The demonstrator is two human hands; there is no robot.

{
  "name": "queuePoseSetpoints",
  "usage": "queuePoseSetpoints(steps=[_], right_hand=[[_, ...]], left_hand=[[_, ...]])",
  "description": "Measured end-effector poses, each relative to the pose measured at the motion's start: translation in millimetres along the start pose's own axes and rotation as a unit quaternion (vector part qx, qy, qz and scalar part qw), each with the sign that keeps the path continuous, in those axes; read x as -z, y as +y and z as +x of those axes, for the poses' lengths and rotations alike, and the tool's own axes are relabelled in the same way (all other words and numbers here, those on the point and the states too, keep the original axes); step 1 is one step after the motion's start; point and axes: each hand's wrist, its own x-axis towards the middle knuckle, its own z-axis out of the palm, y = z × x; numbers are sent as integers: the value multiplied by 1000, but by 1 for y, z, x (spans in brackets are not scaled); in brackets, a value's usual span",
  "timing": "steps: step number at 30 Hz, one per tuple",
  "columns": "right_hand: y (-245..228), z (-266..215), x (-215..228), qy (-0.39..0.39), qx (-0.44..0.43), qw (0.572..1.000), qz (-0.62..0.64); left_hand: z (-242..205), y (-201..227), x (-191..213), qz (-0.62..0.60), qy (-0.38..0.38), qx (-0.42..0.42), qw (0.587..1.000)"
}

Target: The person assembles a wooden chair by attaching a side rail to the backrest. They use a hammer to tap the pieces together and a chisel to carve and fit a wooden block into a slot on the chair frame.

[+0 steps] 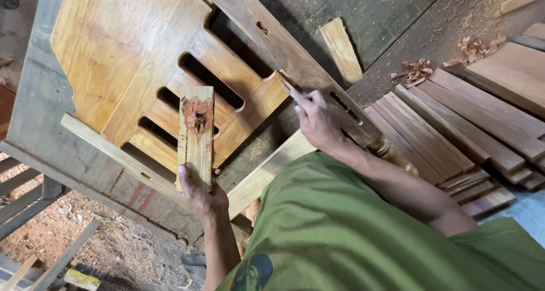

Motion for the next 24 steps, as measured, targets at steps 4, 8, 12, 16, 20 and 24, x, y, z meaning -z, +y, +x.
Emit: queuePoseSetpoints(steps=[4,8,12,16,20,24], right_hand=[[29,-3,-2,3,-36,999,-23],[48,5,-15,0,-42,999,-25],[22,8,-8,-17,-53,998,-8],[8,3,7,-27,-35,999,-19],[58,-1,-2,-63,-37,993,-89],[42,12,9,-62,-71,991,-91]], left_hand=[[43,-29,39,-2,-1,1,1000],[21,-19,22,9,-11,11,1000],[-20,7,-12,17,-13,26,999],[-38,21,-29,-1,-7,31,999],[-51,34,-49,-1,-23,38,999],[-29,16,-29,11,-26,33,999]])
